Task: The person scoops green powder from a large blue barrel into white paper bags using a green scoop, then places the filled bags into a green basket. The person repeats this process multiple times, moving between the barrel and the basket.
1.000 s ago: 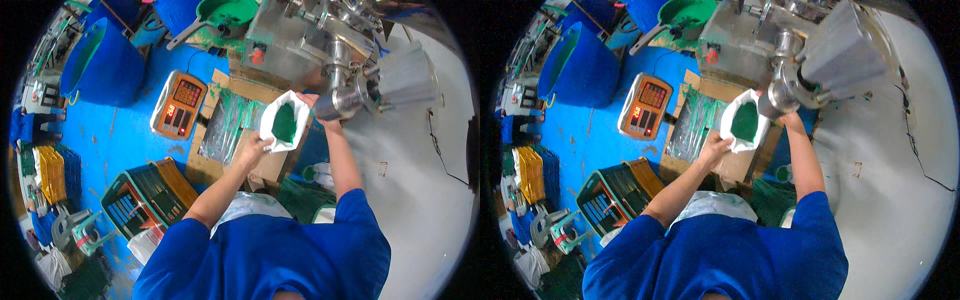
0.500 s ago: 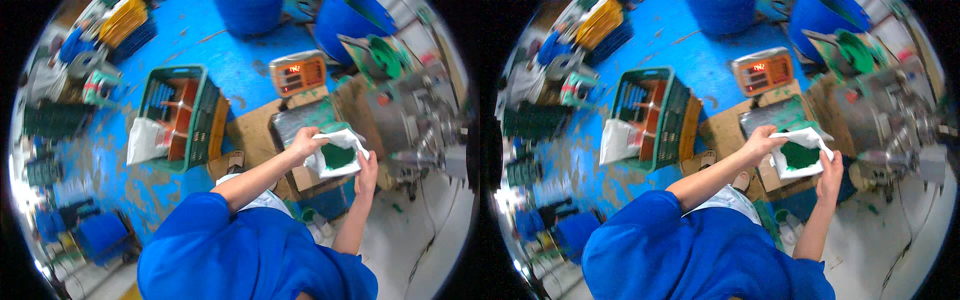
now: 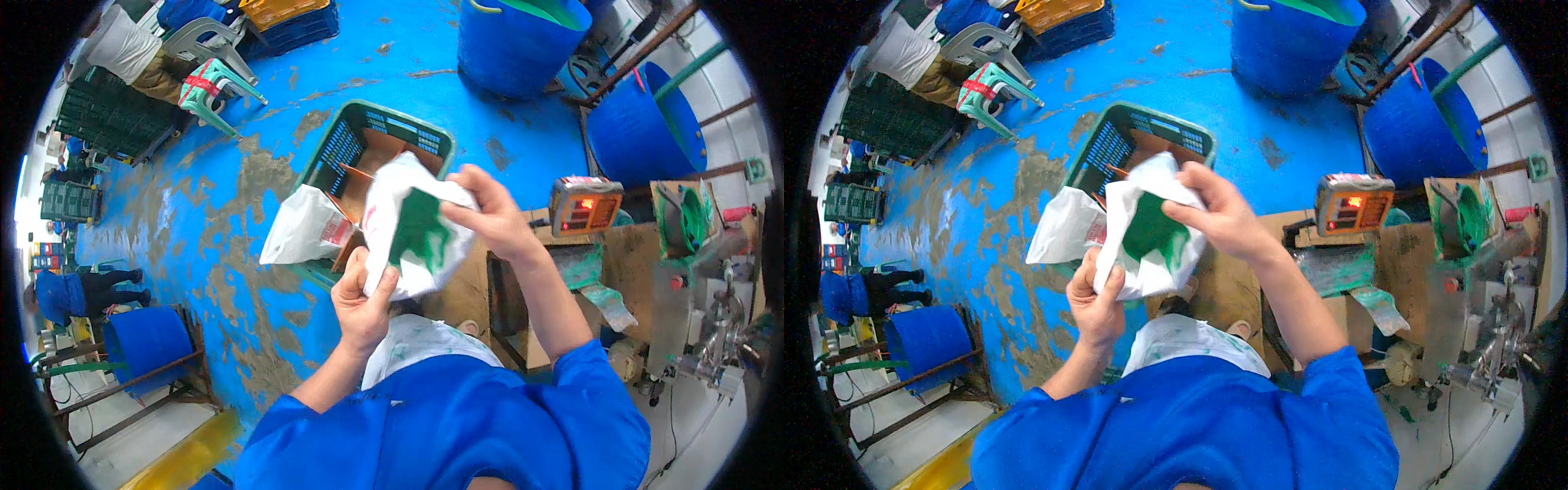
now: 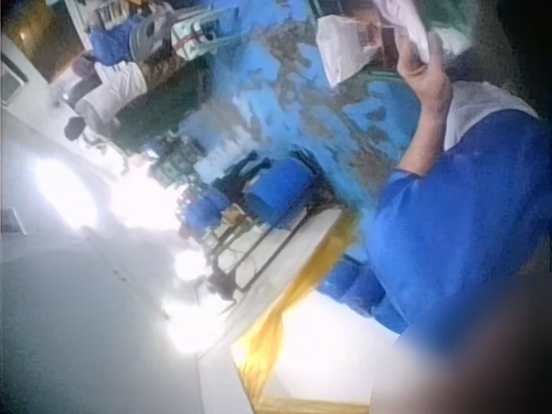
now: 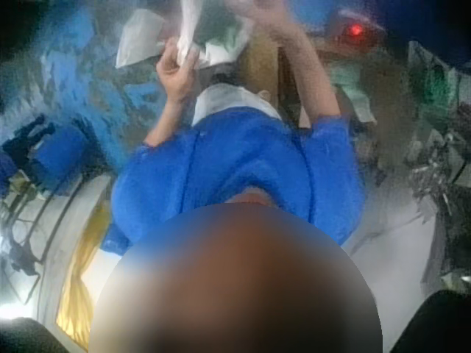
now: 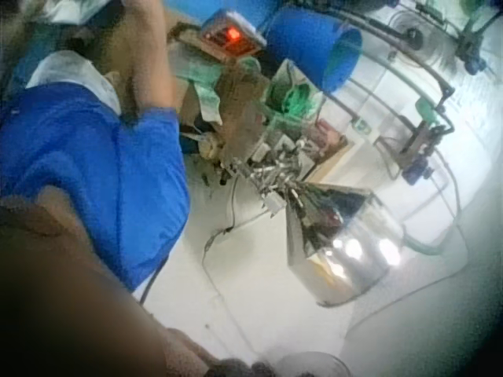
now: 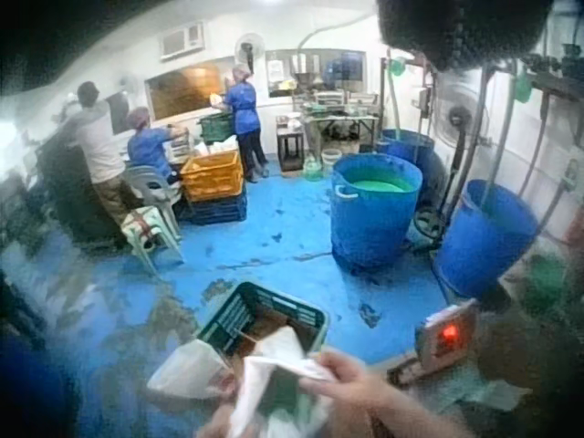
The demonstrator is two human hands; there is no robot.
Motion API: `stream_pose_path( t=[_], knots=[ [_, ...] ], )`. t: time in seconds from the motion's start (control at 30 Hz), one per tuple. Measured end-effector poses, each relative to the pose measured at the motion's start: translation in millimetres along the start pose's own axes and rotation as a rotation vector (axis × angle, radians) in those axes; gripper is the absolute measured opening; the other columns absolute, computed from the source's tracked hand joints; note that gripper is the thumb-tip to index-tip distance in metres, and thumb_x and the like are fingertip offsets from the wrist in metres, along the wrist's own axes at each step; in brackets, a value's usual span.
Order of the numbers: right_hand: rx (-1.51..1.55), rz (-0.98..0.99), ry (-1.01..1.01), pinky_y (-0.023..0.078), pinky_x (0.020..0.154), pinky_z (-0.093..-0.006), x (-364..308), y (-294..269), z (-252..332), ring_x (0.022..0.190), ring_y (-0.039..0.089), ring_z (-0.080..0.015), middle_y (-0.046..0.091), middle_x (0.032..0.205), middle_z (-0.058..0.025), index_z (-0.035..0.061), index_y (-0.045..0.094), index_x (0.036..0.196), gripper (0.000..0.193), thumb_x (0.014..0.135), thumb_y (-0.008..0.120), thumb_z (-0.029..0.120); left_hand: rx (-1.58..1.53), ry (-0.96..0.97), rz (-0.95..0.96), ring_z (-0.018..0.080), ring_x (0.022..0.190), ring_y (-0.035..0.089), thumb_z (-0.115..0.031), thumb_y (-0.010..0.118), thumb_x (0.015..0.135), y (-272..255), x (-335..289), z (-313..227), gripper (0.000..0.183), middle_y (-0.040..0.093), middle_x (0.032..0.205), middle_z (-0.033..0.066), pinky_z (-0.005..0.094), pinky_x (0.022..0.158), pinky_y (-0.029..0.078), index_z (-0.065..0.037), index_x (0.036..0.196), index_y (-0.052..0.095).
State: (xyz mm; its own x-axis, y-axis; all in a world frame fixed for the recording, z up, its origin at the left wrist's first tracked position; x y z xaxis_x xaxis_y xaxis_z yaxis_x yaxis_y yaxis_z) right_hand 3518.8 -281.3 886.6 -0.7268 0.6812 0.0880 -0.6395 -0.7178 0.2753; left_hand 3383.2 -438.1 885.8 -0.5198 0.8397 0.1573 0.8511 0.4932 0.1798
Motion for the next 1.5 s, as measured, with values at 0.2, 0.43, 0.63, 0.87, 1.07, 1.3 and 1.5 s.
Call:
stream_pose_path(
  t=[0.2,0.43,0.63,0.87,1.07,1.3,1.5],
  knots=[
    [-0.444,0.153,0.156,0.037,0.065,-0.0255,143.4,46.1,-145.3,0.076,0.041,-0.0094,0.042,0.078,-0.0015,0.0035,0.044,0.088,0.027,0.079,0.065,0.018,-0.045,-0.105,-0.412,0.0074,0.065,0.038,0.004,0.065,0.077,-96.1,42.8,157.2,0.017,0.044,0.071,-0.003,0.022,0.062,0.032,-0.005,0.07,0.053],
    [-0.64,0.013,0.229,0.046,0.068,-0.0391,229.8,36.6,-225.3,0.08,0.059,-0.0273,0.058,0.083,-0.0124,0.0068,0.045,0.098,0.027,0.073,0.056,0.007,-0.242,-0.382,-0.528,0.0109,0.06,0.055,-0.003,0.068,0.075,-175.5,99.6,227.6,0.024,0.056,0.069,0.0016,0.027,0.05,0.047,-0.011,0.064,0.048],
    [-0.872,-0.135,0.321,0.044,0.075,-0.0474,240.6,33.5,-223.6,0.091,0.058,-0.0383,0.06,0.093,-0.0202,0.0106,0.046,0.102,0.026,0.076,0.049,0.007,-0.03,-0.371,-0.63,0.0168,0.06,0.058,-0.002,0.064,0.074,-187.2,134.9,241.8,0.023,0.054,0.068,0.0038,0.0341,0.052,0.051,-0.009,0.065,0.044],
    [-0.8,-0.162,0.27,0.046,0.076,-0.0397,222.9,-5.9,-277.5,0.092,0.06,-0.0299,0.062,0.095,-0.0147,0.0098,0.053,0.098,0.024,0.075,0.051,0.006,-0.096,-0.471,-0.599,0.0133,0.059,0.054,-0.004,0.067,0.073,-135.3,123.0,275.2,0.017,0.056,0.071,0.0033,0.0288,0.047,0.041,-0.006,0.072,0.05],
    [-0.501,-0.364,0.432,0.044,0.068,-0.0312,255.1,-39.7,-237.5,0.078,0.053,-0.017,0.056,0.083,-0.0053,0.0073,0.053,0.093,0.024,0.07,0.054,0.0,-0.075,-0.462,-0.422,0.0203,0.07,0.057,-0.009,0.066,0.075,-119.3,208.2,231.2,0.015,0.057,0.081,0.0091,0.0348,0.056,0.046,-0.001,0.083,0.055],
    [-0.261,-0.191,0.431,0.046,0.06,-0.0335,252.6,23.1,-285.3,0.077,0.057,-0.0201,0.057,0.084,-0.0054,0.0067,0.053,0.094,0.031,0.066,0.064,-0.001,-0.429,-0.503,-0.548,0.0194,0.073,0.059,-0.004,0.062,0.078,-188.2,197.1,249.8,0.013,0.058,0.078,0.0057,0.0355,0.06,0.05,-0.008,0.075,0.05],
    [-1.148,-0.395,-0.011,0.048,0.07,-0.046,256.2,-16.1,-262.4,0.085,0.059,-0.0371,0.06,0.086,-0.0205,0.0029,0.053,0.087,0.013,0.074,0.054,0.002,0.005,-0.597,-0.184,0.0104,0.045,0.041,-0.003,0.073,0.066,-197.2,229.8,252.8,0.032,0.045,0.056,-0.0019,0.0268,0.039,0.033,-0.011,0.059,0.042]
  ],
)
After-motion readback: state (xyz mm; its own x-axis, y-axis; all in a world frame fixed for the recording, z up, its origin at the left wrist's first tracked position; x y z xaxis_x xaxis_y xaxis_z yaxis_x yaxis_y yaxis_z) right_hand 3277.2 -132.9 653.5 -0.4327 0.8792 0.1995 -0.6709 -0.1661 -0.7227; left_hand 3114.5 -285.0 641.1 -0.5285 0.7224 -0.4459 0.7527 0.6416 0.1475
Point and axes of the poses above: each hand's wrist, its own x-axis towards the middle knuckle, its own y-axis out of the palm, z = x × y, the point moved 2 cm from there along x, towards the middle knuckle
